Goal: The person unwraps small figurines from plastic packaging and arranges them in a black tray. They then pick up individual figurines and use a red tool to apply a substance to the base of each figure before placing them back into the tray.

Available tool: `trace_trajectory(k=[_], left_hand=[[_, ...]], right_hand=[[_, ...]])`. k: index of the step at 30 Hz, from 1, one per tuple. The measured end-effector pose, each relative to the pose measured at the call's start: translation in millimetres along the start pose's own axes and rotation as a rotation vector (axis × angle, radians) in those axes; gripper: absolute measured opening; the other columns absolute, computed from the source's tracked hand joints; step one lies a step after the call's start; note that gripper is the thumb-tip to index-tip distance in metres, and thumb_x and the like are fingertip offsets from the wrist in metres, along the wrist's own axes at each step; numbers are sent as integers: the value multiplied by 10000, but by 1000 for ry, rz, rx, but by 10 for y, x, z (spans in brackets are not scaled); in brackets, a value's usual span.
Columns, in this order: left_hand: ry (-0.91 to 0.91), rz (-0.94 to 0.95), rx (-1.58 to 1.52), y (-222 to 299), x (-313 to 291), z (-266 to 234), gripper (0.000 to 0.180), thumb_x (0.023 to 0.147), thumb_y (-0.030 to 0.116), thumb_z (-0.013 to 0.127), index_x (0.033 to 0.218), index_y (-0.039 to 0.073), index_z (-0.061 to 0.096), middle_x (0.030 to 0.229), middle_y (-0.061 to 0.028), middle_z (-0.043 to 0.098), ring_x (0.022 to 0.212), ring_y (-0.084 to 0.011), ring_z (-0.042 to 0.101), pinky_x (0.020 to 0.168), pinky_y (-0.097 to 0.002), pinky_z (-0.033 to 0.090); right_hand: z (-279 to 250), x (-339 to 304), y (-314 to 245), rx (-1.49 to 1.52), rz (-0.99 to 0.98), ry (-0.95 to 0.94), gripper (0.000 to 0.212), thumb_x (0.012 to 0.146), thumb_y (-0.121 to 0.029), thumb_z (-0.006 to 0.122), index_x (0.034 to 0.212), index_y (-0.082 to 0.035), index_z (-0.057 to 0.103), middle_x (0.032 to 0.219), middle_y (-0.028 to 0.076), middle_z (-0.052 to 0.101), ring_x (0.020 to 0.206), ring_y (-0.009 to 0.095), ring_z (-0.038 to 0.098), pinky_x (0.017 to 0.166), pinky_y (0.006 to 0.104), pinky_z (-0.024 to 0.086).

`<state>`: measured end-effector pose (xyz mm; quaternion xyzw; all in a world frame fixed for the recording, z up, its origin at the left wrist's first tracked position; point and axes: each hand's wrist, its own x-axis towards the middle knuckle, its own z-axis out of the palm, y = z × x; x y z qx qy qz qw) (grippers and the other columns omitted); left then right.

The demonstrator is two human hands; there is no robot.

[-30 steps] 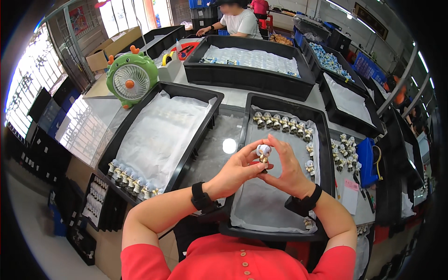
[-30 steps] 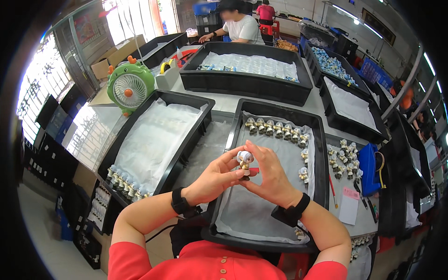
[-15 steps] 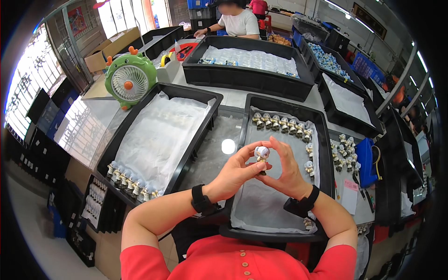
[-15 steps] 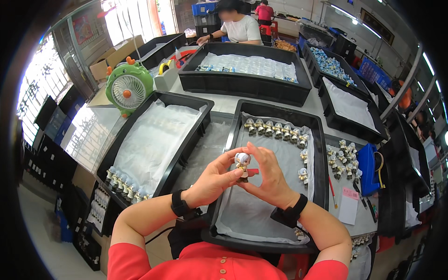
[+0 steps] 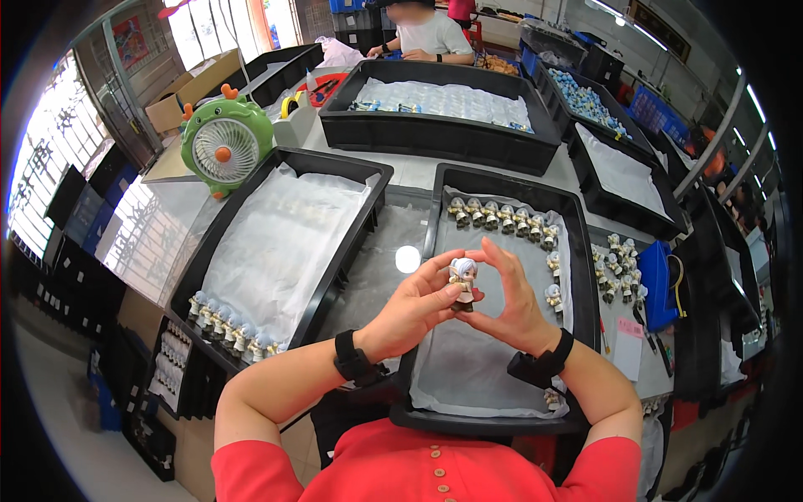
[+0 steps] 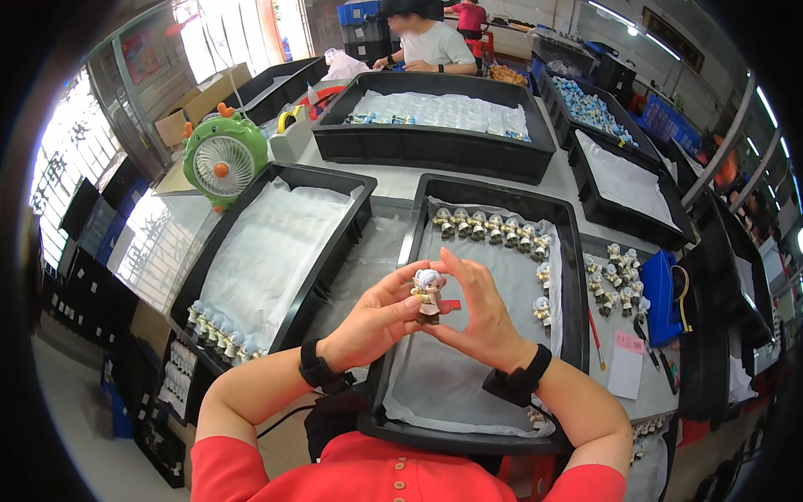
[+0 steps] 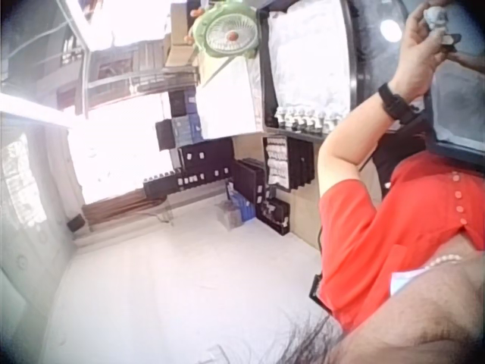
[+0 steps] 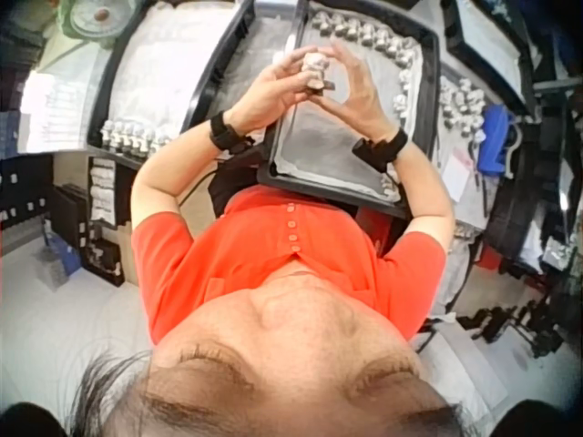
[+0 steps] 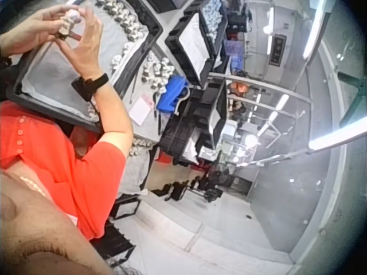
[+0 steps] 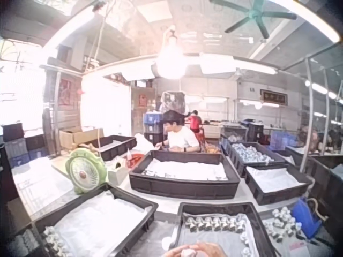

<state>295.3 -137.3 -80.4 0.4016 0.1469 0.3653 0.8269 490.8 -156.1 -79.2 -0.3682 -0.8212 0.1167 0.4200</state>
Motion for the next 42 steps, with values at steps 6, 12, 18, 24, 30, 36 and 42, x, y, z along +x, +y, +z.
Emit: trace_trajectory(k=[6, 12, 18, 24, 30, 36, 42], left_hand=[[-8, -11, -43, 2, 3, -25, 583, 956, 141, 524, 1455, 63, 231, 1297, -113, 479, 1156, -242, 544, 953, -380, 464], [-15, -29, -75, -10, -5, -50, 606, 962, 153, 517, 1465, 49, 196, 1301, -117, 476, 1154, -246, 544, 948, -390, 471], [5, -60, -110, -12, -6, -56, 602, 971, 177, 502, 1465, 48, 183, 1291, -114, 486, 1156, -255, 548, 946, -395, 474], [1, -69, -121, -10, -11, -60, 589, 979, 194, 487, 1463, 50, 184, 1293, -104, 488, 1158, -267, 551, 938, -391, 475], [-9, -79, -136, -15, -5, -72, 588, 984, 215, 479, 1466, 57, 183, 1299, -107, 481, 1161, -271, 551, 930, -383, 472], [13, -74, -86, 2, -6, -50, 583, 988, 225, 468, 1465, 59, 177, 1299, -121, 478, 1167, -276, 548, 937, -387, 467], [25, -110, -119, -5, -7, -52, 438, 996, 196, 440, 1375, 70, 262, 1280, -143, 486, 1153, -291, 558, 951, -404, 463]], right_hand=[[-29, 29, -45, 35, 21, 4, 1005, 624, -107, 830, 1450, -99, 257, 1246, 115, 521, 1164, 288, 469, 989, 395, 387], [-26, 8, -17, 28, 51, -32, 1030, 624, -112, 830, 1458, -101, 225, 1256, 127, 516, 1171, 270, 490, 1015, 395, 368], [-19, -3, -39, 94, 131, -61, 1032, 634, -122, 821, 1464, -97, 207, 1281, 127, 508, 1169, 260, 498, 1006, 397, 377], [-26, -3, -33, 103, 170, -79, 1039, 645, -131, 819, 1470, -104, 188, 1272, 117, 525, 1152, 241, 521, 973, 383, 392], [-34, 2, -41, 119, 202, -77, 1031, 651, -140, 818, 1469, -112, 191, 1260, 108, 536, 1142, 230, 530, 958, 377, 400], [-42, 8, -24, 150, 220, -70, 1019, 653, -138, 805, 1469, -115, 196, 1251, 102, 532, 1141, 227, 523, 948, 376, 403], [5, -41, 15, 278, 227, -74, 1045, 657, -70, 776, 1485, -142, 143, 1229, 84, 503, 1144, 186, 496, 963, 347, 374]])
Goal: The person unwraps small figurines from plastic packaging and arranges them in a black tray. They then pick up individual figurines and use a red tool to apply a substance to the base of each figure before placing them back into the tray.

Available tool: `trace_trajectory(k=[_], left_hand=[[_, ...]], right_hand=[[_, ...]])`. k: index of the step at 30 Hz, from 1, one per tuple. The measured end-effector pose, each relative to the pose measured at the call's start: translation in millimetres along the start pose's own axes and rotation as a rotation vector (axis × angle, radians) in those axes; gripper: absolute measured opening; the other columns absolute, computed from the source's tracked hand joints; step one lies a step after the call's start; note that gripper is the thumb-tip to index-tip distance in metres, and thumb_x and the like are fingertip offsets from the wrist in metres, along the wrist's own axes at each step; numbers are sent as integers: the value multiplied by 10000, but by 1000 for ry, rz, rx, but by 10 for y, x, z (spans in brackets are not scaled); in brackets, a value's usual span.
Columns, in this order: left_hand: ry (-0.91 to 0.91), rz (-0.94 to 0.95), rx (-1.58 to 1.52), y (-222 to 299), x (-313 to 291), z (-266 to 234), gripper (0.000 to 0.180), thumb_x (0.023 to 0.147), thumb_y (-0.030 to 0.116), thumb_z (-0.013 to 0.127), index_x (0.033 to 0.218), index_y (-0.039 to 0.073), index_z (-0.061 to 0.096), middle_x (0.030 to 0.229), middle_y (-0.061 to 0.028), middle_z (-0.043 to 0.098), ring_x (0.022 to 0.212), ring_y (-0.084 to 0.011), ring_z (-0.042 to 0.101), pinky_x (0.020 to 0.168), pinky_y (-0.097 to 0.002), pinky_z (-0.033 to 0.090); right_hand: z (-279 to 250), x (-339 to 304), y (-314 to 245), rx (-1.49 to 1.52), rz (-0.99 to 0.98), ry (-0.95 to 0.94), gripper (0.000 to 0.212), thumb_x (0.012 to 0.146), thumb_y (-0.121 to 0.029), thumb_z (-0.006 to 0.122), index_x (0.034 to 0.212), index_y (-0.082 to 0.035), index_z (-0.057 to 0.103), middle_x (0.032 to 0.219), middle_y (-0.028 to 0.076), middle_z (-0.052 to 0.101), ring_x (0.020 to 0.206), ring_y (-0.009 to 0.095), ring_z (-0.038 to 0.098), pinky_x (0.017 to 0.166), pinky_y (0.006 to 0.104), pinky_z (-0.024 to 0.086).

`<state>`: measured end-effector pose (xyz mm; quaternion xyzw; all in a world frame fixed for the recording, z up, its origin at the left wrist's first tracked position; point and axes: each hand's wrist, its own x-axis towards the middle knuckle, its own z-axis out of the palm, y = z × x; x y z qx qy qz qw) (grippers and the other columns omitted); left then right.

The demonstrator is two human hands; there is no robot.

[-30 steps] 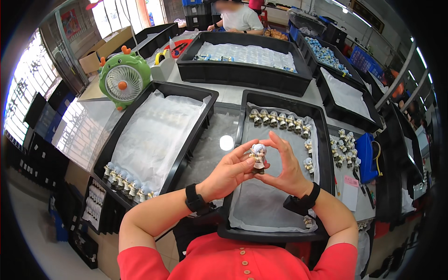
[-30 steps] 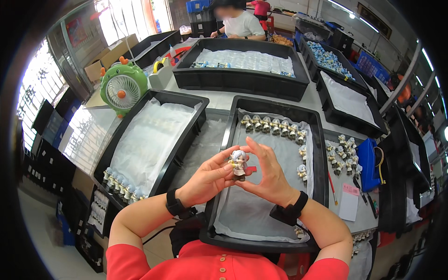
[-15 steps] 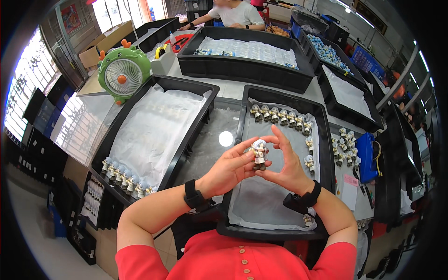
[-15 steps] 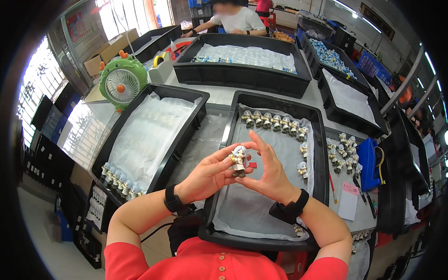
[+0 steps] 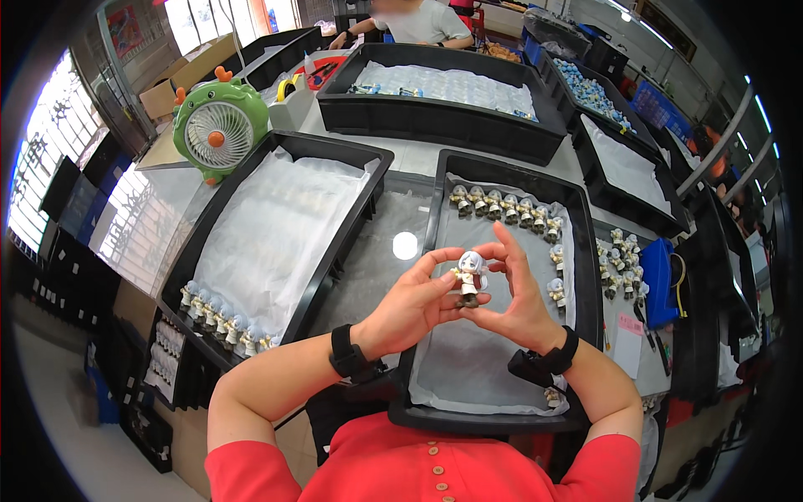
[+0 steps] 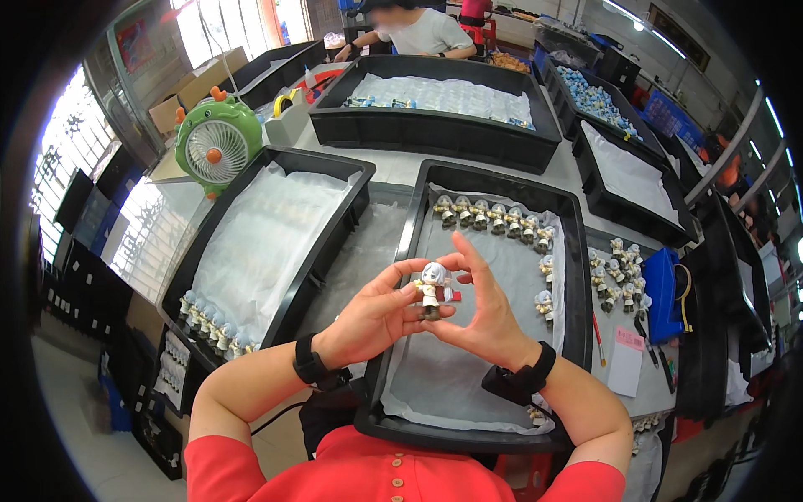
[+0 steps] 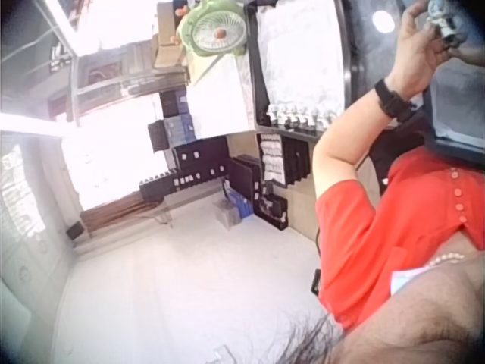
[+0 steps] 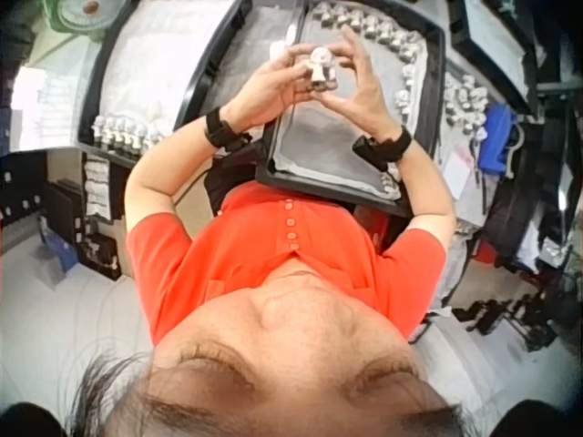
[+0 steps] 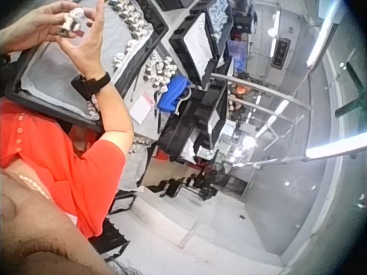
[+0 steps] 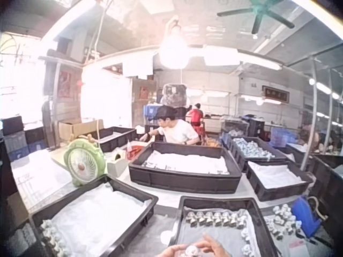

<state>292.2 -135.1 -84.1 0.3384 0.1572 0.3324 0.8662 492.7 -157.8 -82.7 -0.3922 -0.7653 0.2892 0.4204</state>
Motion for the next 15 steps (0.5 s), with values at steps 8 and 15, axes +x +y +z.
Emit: trace_trajectory(k=[8, 15], left_hand=[[39, 25, -6, -20, -21, -10, 332, 994, 174, 439, 1293, 89, 323, 1244, -147, 514, 1143, -290, 567, 947, -400, 474], [143, -2, 91, -25, -26, -10, 481, 931, 197, 588, 1315, 101, 315, 1151, -109, 576, 1045, -203, 590, 891, -357, 476]], right_hand=[[41, 19, 15, 250, 53, 19, 989, 691, -44, 741, 1485, -146, 159, 1248, 93, 495, 1135, 197, 508, 959, 343, 409], [9, 7, 12, 315, 90, -80, 939, 724, -35, 723, 1481, -138, 176, 1353, 103, 456, 1179, 207, 487, 992, 354, 414]])
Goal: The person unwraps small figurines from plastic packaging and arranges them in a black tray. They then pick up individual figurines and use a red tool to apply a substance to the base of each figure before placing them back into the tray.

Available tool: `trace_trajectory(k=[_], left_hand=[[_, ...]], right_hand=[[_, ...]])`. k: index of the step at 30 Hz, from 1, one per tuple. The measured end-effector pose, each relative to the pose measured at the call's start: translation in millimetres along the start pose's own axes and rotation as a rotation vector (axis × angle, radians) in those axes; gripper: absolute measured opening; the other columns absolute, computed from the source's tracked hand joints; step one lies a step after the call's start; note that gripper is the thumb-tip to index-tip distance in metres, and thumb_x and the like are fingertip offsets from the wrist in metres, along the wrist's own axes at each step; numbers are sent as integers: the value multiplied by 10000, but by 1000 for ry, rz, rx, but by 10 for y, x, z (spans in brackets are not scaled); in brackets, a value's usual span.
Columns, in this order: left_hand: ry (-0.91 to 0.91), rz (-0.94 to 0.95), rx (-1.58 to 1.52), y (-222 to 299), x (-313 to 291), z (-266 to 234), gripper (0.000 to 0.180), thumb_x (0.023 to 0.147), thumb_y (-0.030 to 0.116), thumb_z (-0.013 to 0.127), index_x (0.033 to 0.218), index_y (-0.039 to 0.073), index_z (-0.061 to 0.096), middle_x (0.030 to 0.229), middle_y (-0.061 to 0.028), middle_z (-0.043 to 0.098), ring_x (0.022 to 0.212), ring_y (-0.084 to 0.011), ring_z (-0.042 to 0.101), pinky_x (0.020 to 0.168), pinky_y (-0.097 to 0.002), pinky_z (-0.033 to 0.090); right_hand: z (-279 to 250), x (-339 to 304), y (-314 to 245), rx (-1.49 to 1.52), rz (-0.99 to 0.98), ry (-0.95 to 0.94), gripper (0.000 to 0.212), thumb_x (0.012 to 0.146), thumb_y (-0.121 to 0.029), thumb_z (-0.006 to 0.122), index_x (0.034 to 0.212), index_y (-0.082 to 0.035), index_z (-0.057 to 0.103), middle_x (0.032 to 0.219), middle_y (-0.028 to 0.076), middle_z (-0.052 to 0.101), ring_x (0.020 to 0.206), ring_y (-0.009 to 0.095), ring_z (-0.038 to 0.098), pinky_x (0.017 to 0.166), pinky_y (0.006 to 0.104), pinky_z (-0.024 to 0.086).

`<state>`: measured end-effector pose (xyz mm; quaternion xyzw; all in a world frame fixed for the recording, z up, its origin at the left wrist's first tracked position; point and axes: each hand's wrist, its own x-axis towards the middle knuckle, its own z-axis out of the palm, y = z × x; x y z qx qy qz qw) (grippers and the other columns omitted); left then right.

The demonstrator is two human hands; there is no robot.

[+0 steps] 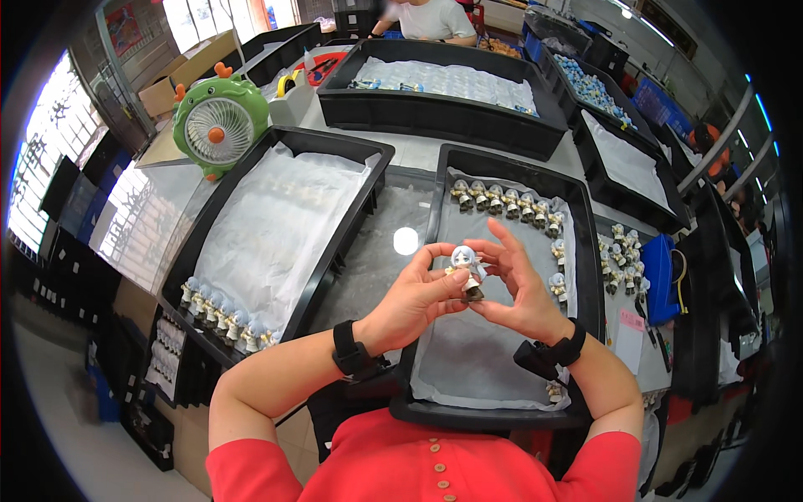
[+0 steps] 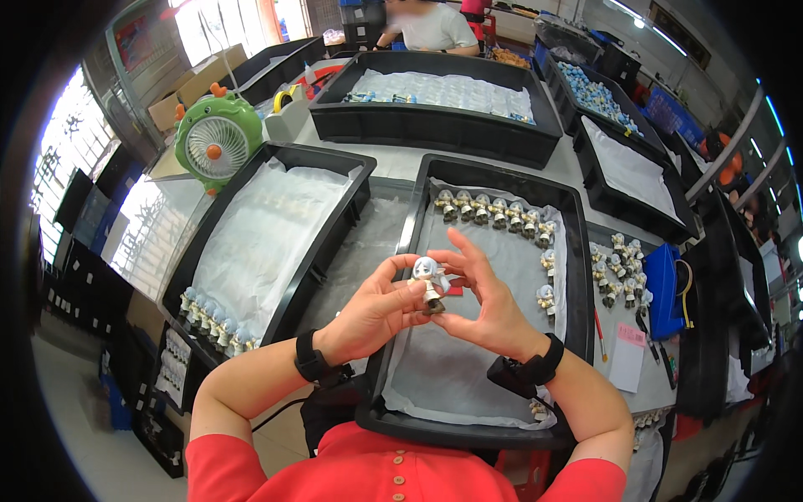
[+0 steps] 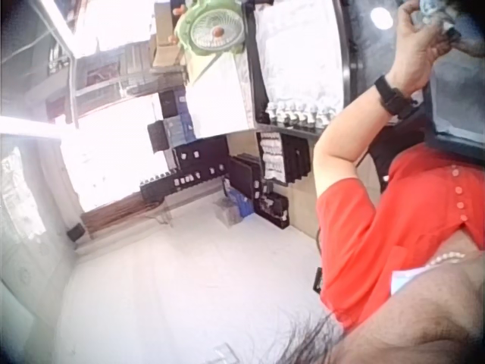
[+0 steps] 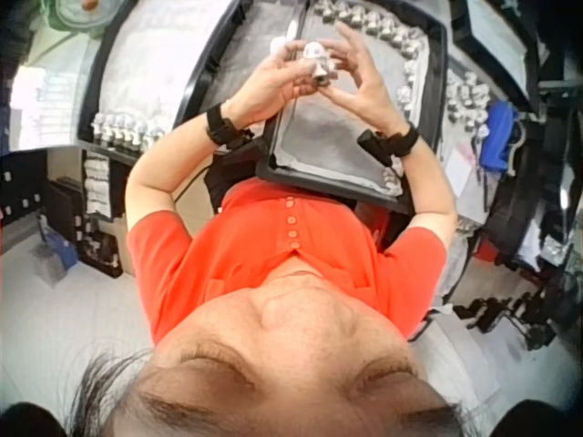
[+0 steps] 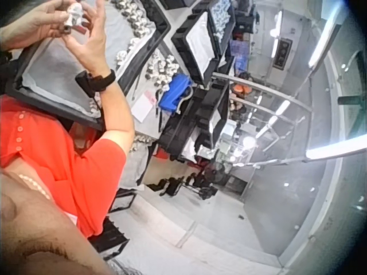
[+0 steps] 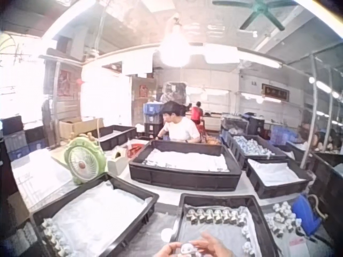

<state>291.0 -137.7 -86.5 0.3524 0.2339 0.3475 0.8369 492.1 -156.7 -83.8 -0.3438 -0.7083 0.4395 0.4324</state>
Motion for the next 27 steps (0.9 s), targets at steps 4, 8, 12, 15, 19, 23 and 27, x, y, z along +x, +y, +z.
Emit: trace_trajectory(k=[4, 8, 12, 15, 19, 23, 27], left_hand=[[5, 32, 43, 57, -29, 58, 519, 915, 146, 600, 1355, 96, 329, 1122, -76, 593, 1011, -160, 584, 874, -336, 467], [53, 7, 76, 76, -57, 84, 400, 930, 148, 569, 1291, 144, 398, 1106, -56, 588, 1007, -186, 598, 850, -325, 465], [36, 6, 62, 18, -32, 89, 354, 918, 127, 579, 1229, 133, 408, 1094, -78, 587, 1042, -225, 594, 884, -351, 465], [16, -14, 68, -2, -10, 134, 334, 915, 111, 577, 1204, 122, 411, 1089, -86, 587, 1057, -245, 591, 906, -367, 463], [1, -19, 128, -32, 12, 118, 313, 916, 100, 569, 1188, 103, 416, 1087, -86, 588, 1074, -254, 588, 923, -388, 459], [-20, -9, 152, -5, 0, 80, 247, 926, 90, 553, 1157, 79, 465, 1060, -80, 610, 1069, -243, 592, 935, -392, 466], [-11, -17, 164, 12, 46, 89, 232, 928, 95, 559, 1147, 68, 488, 1047, -93, 616, 1065, -256, 597, 943, -400, 474]], right_hand=[[-143, 35, -285, -274, -11, -120, 783, 771, -158, 707, 1434, -74, 300, 1378, 142, 445, 1246, 276, 461, 1012, 375, 396], [-615, -161, -742, -577, 81, -149, 558, 797, -166, 692, 1303, -37, 494, 1231, 143, 580, 1147, 265, 558, 974, 361, 421], [-1312, -679, -734, -601, 454, 127, 330, 837, -143, 612, 1136, -8, 579, 933, 124, 672, 868, 205, 649, 789, 313, 500], [-1721, -1239, -453, -897, 720, 193, 276, 803, -157, 629, 1028, 0, 601, 901, 160, 667, 830, 268, 651, 746, 345, 508], [-1597, -1528, -185, -873, 916, 129, 392, 719, -250, 707, 992, 11, 601, 858, 198, 663, 821, 344, 644, 726, 387, 501], [-1462, -1657, 392, -846, 784, 174, 385, 716, -195, 691, 1002, 35, 576, 886, 265, 637, 865, 406, 621, 762, 433, 490], [-1504, -1625, 440, -829, 804, 238, 308, 701, -128, 653, 941, 55, 594, 850, 275, 631, 870, 416, 621, 751, 446, 491]])
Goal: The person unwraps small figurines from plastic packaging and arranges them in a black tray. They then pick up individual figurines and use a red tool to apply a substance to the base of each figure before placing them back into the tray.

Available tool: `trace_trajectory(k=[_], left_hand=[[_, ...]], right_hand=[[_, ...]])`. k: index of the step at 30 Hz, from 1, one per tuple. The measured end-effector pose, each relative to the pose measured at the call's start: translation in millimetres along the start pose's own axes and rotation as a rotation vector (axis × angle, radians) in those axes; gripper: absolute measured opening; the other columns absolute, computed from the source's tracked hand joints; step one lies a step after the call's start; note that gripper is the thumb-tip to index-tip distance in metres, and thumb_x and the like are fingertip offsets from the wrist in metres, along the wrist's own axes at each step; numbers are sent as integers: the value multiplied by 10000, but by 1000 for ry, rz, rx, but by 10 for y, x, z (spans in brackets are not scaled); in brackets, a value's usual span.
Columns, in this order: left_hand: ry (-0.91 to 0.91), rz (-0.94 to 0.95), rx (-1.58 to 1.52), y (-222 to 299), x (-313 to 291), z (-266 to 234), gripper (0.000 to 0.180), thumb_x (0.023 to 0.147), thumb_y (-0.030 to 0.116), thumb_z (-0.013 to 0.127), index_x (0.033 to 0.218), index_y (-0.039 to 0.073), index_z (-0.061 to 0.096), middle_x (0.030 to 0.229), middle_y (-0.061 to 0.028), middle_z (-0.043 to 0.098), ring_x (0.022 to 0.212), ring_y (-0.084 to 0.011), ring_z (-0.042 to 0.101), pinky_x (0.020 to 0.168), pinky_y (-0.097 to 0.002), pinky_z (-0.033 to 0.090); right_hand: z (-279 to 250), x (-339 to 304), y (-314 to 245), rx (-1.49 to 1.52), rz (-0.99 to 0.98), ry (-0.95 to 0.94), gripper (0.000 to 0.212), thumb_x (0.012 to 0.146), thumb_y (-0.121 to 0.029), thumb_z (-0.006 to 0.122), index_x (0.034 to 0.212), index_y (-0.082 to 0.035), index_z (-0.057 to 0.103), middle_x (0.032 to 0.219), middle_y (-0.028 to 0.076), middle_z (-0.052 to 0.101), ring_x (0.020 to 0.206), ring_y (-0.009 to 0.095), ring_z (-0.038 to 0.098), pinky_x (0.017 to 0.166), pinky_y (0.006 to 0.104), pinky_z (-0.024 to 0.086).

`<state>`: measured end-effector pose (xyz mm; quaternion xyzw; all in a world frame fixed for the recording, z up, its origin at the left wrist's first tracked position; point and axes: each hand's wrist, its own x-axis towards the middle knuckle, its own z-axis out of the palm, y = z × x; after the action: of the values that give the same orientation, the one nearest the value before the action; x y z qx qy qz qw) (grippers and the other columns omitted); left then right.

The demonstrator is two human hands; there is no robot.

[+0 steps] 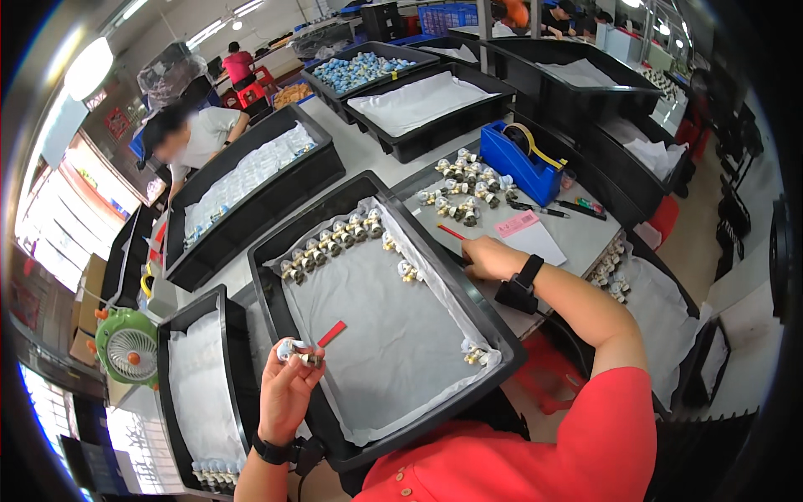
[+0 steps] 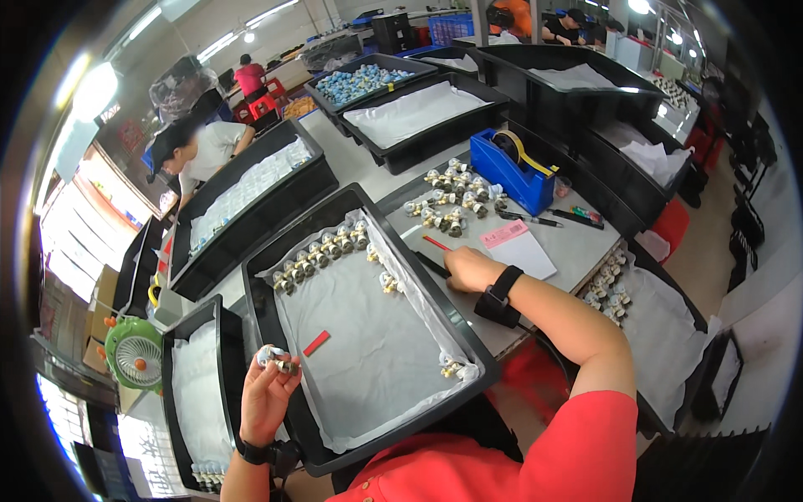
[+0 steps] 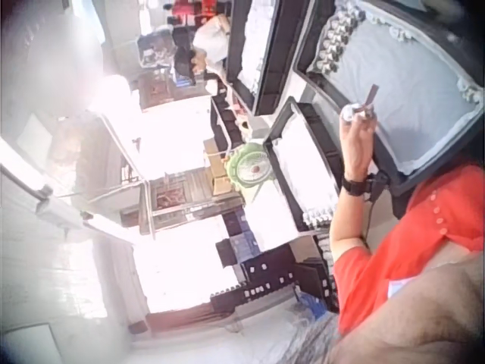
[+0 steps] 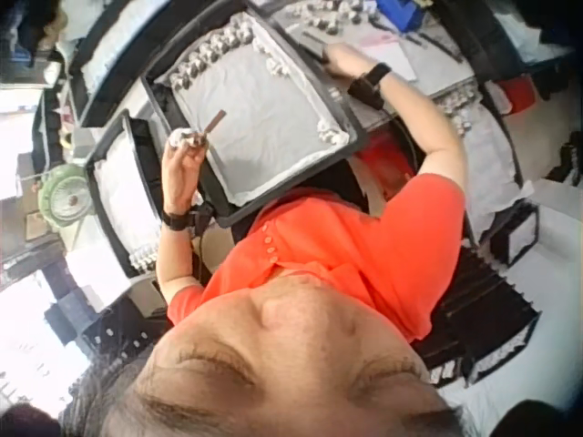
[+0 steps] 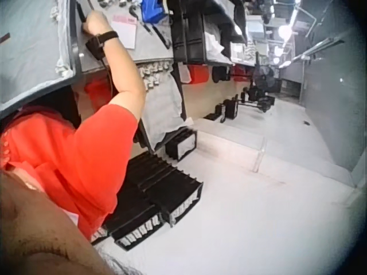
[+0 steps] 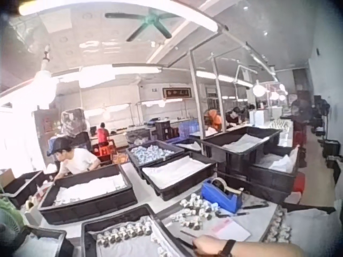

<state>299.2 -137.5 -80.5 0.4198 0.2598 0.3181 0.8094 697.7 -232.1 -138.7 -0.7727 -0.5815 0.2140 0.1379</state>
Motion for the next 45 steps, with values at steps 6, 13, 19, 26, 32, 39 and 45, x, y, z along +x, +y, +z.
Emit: trace_trajectory(k=[6, 13, 19, 26, 32, 39, 45], left_hand=[[52, 17, -11, 25, -82, -27, 214, 949, 147, 542, 1146, 71, 505, 1108, -73, 590, 1139, -277, 569, 956, -404, 463], [8, 37, -107, 2, 6, -3, 216, 963, 150, 511, 1143, 34, 536, 1168, -110, 594, 1182, -273, 536, 1046, -404, 398], [-15, 91, -181, -56, 6, -86, 226, 967, 212, 517, 1139, 66, 525, 1163, -97, 598, 1162, -248, 552, 1012, -368, 435], [57, 124, -314, -76, -4, -114, 219, 970, 221, 511, 1153, 108, 465, 1145, -101, 589, 1129, -257, 572, 990, -376, 458], [220, 156, -364, -87, 6, -57, 241, 973, 198, 504, 1162, 85, 407, 1113, -105, 575, 1118, -281, 576, 979, -392, 472], [224, 144, -356, -116, 32, -87, 299, 968, 191, 517, 1216, 73, 397, 1134, -108, 574, 1097, -267, 582, 986, -389, 456], [220, 137, -309, -105, 23, -82, 326, 969, 180, 514, 1244, 61, 385, 1146, -110, 573, 1108, -249, 573, 993, -386, 452]], right_hand=[[-208, 53, 29, 108, 59, 40, 238, 741, -87, 593, 934, 51, 573, 722, 231, 628, 760, 325, 665, 630, 391, 509], [-740, -269, -632, 1192, -136, 85, 369, 813, 31, 450, 1179, -2, 414, 933, 86, 580, 802, 150, 629, 686, 217, 471], [-482, -133, -1683, 1474, -367, -352, 285, 951, -160, 484, 1209, -41, 470, 854, 28, 544, 674, 108, 500, 637, 234, 420], [8, -58, -2309, 1070, -401, -437, 294, 996, -201, 422, 1244, -50, 470, 792, 19, 552, 617, 74, 529, 543, 213, 413], [316, -51, -2182, 545, -609, -172, 413, 892, 8, 490, 1304, -21, 463, 901, 103, 625, 628, 146, 590, 583, 271, 483], [356, -78, -2255, 312, -655, -169, 481, 886, 15, 508, 1357, -52, 442, 950, 150, 627, 699, 235, 615, 641, 312, 496], [377, -46, -2232, 337, -684, -181, 506, 881, 31, 511, 1372, -60, 426, 1004, 171, 638, 778, 258, 650, 690, 334, 511]])
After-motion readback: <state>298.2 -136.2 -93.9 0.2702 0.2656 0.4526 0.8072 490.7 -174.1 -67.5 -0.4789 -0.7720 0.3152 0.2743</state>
